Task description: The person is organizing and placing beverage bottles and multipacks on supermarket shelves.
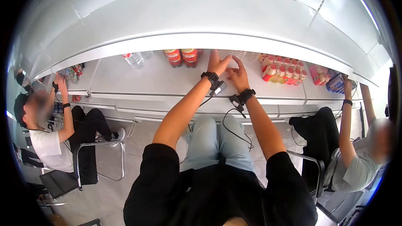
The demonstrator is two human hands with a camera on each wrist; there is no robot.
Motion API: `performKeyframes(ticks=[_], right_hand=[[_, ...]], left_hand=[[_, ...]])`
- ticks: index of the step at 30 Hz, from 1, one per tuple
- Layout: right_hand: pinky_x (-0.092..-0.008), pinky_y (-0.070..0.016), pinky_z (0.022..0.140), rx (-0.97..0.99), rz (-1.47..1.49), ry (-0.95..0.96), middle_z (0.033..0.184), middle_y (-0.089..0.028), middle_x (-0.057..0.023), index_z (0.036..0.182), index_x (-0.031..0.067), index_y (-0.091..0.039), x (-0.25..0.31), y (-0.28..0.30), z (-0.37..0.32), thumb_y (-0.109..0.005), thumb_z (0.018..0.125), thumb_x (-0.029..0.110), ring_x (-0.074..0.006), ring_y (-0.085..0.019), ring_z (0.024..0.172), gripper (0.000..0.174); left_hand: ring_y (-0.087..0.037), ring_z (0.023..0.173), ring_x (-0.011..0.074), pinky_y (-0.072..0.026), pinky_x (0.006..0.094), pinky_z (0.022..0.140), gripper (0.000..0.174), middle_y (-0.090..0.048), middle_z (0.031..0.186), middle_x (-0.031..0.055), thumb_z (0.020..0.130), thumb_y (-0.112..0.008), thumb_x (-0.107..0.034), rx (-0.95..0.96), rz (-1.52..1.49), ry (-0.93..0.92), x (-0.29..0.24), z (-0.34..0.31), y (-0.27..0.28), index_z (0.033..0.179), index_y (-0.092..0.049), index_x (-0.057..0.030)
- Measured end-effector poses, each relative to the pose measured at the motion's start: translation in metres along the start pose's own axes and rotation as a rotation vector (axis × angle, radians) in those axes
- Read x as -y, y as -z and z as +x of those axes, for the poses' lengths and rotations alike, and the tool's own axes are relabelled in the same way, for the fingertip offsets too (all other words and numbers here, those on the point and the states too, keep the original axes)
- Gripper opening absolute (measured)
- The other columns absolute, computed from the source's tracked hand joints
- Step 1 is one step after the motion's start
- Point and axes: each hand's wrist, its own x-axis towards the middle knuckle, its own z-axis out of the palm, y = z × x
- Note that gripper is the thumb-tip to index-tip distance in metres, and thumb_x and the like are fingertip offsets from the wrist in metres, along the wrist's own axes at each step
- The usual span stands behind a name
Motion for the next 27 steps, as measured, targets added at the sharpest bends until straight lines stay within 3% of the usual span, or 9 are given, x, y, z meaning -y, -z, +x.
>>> performKeyframes(ticks=[2,5,9,14,17,20,23,27], right_hand=[[-0.0273,-0.0555,0.061,-0.002,-0.004,0.002,0.111,-0.058,-0.0154,0.142,0.0085,-0.033,-0.001,-0.001,-0.003,-0.06,0.086,0.004,-0.0195,-0.062,0.089,0.063],[-0.0274,-0.0553,0.06,-0.012,-0.013,-0.001,0.11,-0.058,-0.0147,0.141,0.0085,-0.035,0.011,-0.003,-0.003,-0.061,0.085,0.005,-0.0195,-0.062,0.089,0.062],[-0.0271,-0.0549,0.059,-0.017,0.003,-0.033,0.106,-0.059,-0.0146,0.14,0.0082,-0.038,0.014,-0.001,-0.004,-0.062,0.084,0.006,-0.0183,-0.063,0.085,0.06],[-0.027,-0.0546,0.058,-0.044,0.027,0.027,0.107,-0.059,-0.0141,0.138,0.0076,-0.041,0.014,-0.002,-0.006,-0.061,0.084,0.004,-0.0169,-0.063,0.083,0.058],[-0.0273,-0.0543,0.06,-0.055,0.059,0.048,0.113,-0.059,-0.0117,0.136,0.0062,-0.043,0.002,0.001,-0.008,-0.06,0.084,0.004,-0.0169,-0.063,0.083,0.055],[-0.0275,-0.0527,0.066,-0.03,0.348,-0.087,0.12,-0.057,-0.007,0.132,0.0063,-0.046,0.015,0.021,-0.034,-0.059,0.087,0.007,-0.0163,-0.063,0.089,0.047],[-0.0248,-0.0492,0.064,-0.144,0.331,-0.1,0.119,-0.056,-0.005,0.128,0.0086,-0.049,0.026,0.063,-0.063,-0.058,0.088,0.01,-0.0136,-0.063,0.087,0.041],[-0.0229,-0.0456,0.061,-0.532,0.323,0.083,0.11,-0.057,-0.0011,0.124,0.0101,-0.051,0.022,0.137,-0.092,-0.058,0.087,0.011,-0.011,-0.059,0.085,0.037]], left_hand=[[-0.048,0.12,0.029,-0.0416,0.0385,0.096,0.069,-0.047,0.131,0.0188,0.078,-0.072,-0.022,-0.031,0.002,0.097,-0.005,-0.001,-0.006,0.134,-0.038,0.0005],[-0.054,0.111,0.0327,-0.0426,0.0396,0.094,0.061,-0.055,0.117,0.0237,0.077,-0.072,-0.026,-0.104,0.094,0.142,0.016,0.002,-0.011,0.122,-0.048,0.0069],[-0.05,0.118,0.027,-0.0413,0.0377,0.098,0.064,-0.049,0.129,0.0191,0.08,-0.072,-0.022,-0.001,0.076,0.128,0.024,0.003,-0.001,0.131,-0.041,0.0018],[-0.04,0.129,0.0292,-0.0346,0.0376,0.107,0.065,-0.042,0.137,0.0188,0.082,-0.07,-0.015,0.012,-0.03,0.114,0.026,-0.001,-0.002,0.136,-0.036,-0.0006],[-0.04,0.13,0.0302,-0.0369,0.0382,0.105,0.071,-0.037,0.14,0.02,0.081,-0.07,-0.013,-0.048,-0.059,0.122,0.025,-0.014,-0.005,0.139,-0.031,-0.0035],[-0.044,0.124,0.0287,-0.0422,0.0373,0.098,0.068,-0.038,0.138,0.0154,0.081,-0.067,-0.008,-0.114,0.032,0.077,0.018,-0.046,-0.012,0.139,-0.031,-0.0056],[-0.047,0.119,0.0258,-0.0457,0.036,0.092,0.064,-0.042,0.134,0.013,0.081,-0.066,-0.007,-0.045,-0.002,0.105,-0.008,-0.073,-0.031,0.137,-0.035,-0.0076],[-0.051,0.115,0.0193,-0.0478,0.0337,0.088,0.056,-0.05,0.125,0.0099,0.082,-0.068,-0.008,0.183,0.054,0.014,-0.031,-0.09,-0.09,0.132,-0.041,-0.0075]])
